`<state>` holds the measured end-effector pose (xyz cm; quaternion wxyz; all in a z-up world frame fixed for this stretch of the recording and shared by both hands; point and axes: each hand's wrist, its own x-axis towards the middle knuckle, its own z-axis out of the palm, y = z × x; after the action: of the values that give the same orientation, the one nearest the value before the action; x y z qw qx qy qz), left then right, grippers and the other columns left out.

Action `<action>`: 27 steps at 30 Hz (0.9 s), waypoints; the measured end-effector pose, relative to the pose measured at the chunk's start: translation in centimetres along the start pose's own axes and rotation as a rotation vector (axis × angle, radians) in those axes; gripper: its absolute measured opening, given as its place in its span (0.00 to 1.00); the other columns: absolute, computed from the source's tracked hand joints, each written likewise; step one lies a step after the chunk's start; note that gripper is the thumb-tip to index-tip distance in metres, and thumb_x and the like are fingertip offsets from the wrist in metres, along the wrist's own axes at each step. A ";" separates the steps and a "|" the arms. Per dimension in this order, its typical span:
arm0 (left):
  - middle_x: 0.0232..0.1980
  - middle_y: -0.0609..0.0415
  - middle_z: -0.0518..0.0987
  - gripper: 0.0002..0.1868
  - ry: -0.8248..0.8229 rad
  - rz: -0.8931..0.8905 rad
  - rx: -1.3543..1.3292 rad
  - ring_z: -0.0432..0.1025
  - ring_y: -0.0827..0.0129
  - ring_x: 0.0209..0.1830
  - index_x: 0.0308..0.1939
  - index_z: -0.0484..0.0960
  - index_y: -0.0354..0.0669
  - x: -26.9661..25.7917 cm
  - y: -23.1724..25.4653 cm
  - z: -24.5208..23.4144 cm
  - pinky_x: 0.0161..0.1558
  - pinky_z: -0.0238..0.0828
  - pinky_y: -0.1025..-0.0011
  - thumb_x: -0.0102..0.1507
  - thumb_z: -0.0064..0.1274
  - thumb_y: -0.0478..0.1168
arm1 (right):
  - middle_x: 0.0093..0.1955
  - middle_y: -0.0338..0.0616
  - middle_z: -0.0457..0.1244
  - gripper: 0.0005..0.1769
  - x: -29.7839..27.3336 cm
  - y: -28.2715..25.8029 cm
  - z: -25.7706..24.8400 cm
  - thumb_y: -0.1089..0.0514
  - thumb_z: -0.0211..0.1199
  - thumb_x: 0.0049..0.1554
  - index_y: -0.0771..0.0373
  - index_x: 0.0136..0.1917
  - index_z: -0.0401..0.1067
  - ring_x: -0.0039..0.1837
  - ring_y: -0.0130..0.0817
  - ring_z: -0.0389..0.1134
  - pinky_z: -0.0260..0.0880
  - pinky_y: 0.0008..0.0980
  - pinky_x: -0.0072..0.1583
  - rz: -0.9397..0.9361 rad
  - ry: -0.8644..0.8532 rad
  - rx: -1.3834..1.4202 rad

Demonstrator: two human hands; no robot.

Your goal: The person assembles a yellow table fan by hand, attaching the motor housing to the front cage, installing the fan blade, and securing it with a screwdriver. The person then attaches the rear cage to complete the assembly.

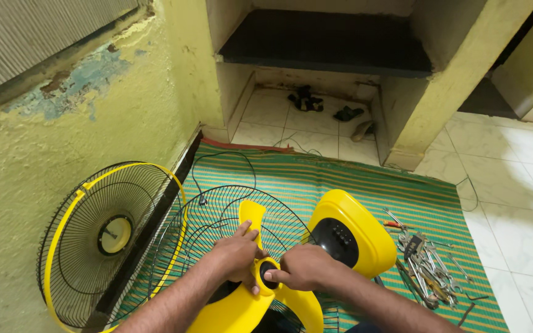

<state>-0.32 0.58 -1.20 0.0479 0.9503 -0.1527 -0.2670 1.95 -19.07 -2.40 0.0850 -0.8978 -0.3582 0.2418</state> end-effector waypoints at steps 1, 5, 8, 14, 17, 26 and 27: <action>0.81 0.54 0.55 0.54 -0.002 0.000 0.002 0.35 0.54 0.86 0.71 0.73 0.67 0.0 0.0 0.0 0.72 0.56 0.40 0.40 0.76 0.59 | 0.35 0.52 0.68 0.30 0.2 0.1 -0.2 0.33 0.56 0.63 0.62 0.43 0.81 0.42 0.50 0.70 0.69 0.49 0.45 0.014 -0.047 0.022; 0.82 0.54 0.52 0.54 -0.033 -0.010 0.015 0.34 0.54 0.86 0.71 0.72 0.67 0.2 0.3 0.1 0.69 0.57 0.34 0.42 0.76 0.59 | 0.37 0.50 0.70 0.36 2.2 1.1 -0.8 0.29 0.56 0.61 0.67 0.45 0.77 0.40 0.37 0.75 0.78 0.34 0.45 0.216 -0.433 0.439; 0.82 0.53 0.52 0.53 -0.038 -0.009 0.020 0.34 0.53 0.86 0.72 0.72 0.68 0.1 0.0 0.2 0.67 0.58 0.31 0.42 0.75 0.59 | 0.39 0.48 0.72 0.35 4.5 1.7 -0.8 0.31 0.59 0.60 0.68 0.46 0.79 0.40 0.35 0.75 0.78 0.32 0.46 0.178 -0.578 0.463; 0.84 0.51 0.48 0.54 -0.025 -0.005 0.006 0.32 0.53 0.86 0.72 0.72 0.67 0.4 -0.4 0.8 0.67 0.57 0.30 0.42 0.76 0.58 | 0.41 0.46 0.72 0.31 6.2 2.1 -0.2 0.35 0.63 0.59 0.68 0.46 0.78 0.41 0.33 0.75 0.78 0.31 0.47 0.132 -0.625 0.442; 0.84 0.49 0.48 0.54 -0.036 -0.006 0.007 0.32 0.52 0.86 0.72 0.72 0.67 0.4 -0.5 0.8 0.66 0.56 0.27 0.42 0.76 0.58 | 0.41 0.43 0.73 0.28 5.5 0.9 -0.6 0.36 0.61 0.59 0.65 0.46 0.79 0.41 0.30 0.75 0.76 0.30 0.46 0.087 -0.560 0.270; 0.83 0.46 0.48 0.50 -0.044 0.011 0.025 0.32 0.48 0.86 0.70 0.75 0.66 0.2 0.1 1.0 0.62 0.59 0.24 0.43 0.76 0.57 | 0.37 0.51 0.70 0.22 3.1 -1.8 -0.4 0.42 0.70 0.54 0.63 0.48 0.77 0.41 0.50 0.72 0.72 0.45 0.44 -0.112 -0.215 -0.291; 0.83 0.46 0.48 0.49 -0.047 0.011 0.034 0.31 0.48 0.86 0.69 0.75 0.66 0.2 0.2 1.1 0.62 0.59 0.22 0.43 0.76 0.57 | 0.37 0.51 0.69 0.21 3.1 -1.6 -0.2 0.43 0.70 0.54 0.63 0.48 0.76 0.41 0.50 0.72 0.72 0.46 0.44 -0.119 -0.225 -0.295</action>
<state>-0.78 0.32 -2.18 0.0295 0.9436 -0.1637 -0.2862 3.01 -15.76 -2.90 -0.0738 -0.8451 -0.4493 0.2801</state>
